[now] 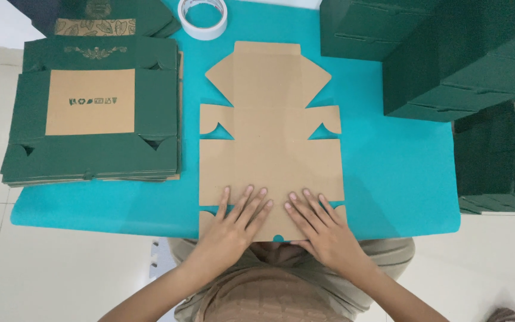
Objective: Assembling a small decorative cardboard box by folding along pre-scored lines and tucking in the tabs.
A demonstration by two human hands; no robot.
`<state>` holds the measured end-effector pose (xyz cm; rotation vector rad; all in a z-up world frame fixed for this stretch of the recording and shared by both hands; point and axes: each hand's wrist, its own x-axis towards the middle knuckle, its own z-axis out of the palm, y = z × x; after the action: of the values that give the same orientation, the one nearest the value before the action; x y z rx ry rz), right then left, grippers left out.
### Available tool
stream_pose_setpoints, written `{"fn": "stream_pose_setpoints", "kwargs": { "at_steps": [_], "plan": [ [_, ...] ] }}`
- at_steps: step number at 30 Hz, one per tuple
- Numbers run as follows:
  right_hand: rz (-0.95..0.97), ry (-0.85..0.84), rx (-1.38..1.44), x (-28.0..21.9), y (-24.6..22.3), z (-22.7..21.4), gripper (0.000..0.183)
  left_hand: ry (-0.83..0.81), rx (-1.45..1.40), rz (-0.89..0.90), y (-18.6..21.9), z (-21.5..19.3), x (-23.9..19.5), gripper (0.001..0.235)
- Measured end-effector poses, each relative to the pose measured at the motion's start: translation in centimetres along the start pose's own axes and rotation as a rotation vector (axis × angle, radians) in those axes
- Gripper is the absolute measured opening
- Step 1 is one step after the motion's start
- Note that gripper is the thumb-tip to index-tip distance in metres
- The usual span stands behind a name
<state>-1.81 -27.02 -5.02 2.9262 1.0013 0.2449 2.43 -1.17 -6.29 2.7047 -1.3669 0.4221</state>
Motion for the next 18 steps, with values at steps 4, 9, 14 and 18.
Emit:
{"fn": "stream_pose_setpoints", "kwargs": {
  "at_steps": [4, 9, 14, 18],
  "plan": [
    [-0.027, -0.005, 0.120, 0.5, 0.8, -3.1, 0.054, 0.025, -0.174, 0.022, -1.3, -0.1, 0.5, 0.046],
    [0.180, -0.233, 0.427, 4.3, 1.8, -8.4, 0.027, -0.168, -0.210, 0.035, -3.3, -2.5, 3.0, 0.015],
    [0.257, -0.427, 0.476, 5.1, 6.4, -5.1, 0.029, -0.364, -0.373, -0.056, -5.8, -3.8, 6.4, 0.017],
    [0.285, -0.533, 0.588, 7.9, 7.8, -5.7, 0.032, -0.546, -0.371, -0.135, -7.3, -3.6, 7.9, 0.049]
  ]
}}
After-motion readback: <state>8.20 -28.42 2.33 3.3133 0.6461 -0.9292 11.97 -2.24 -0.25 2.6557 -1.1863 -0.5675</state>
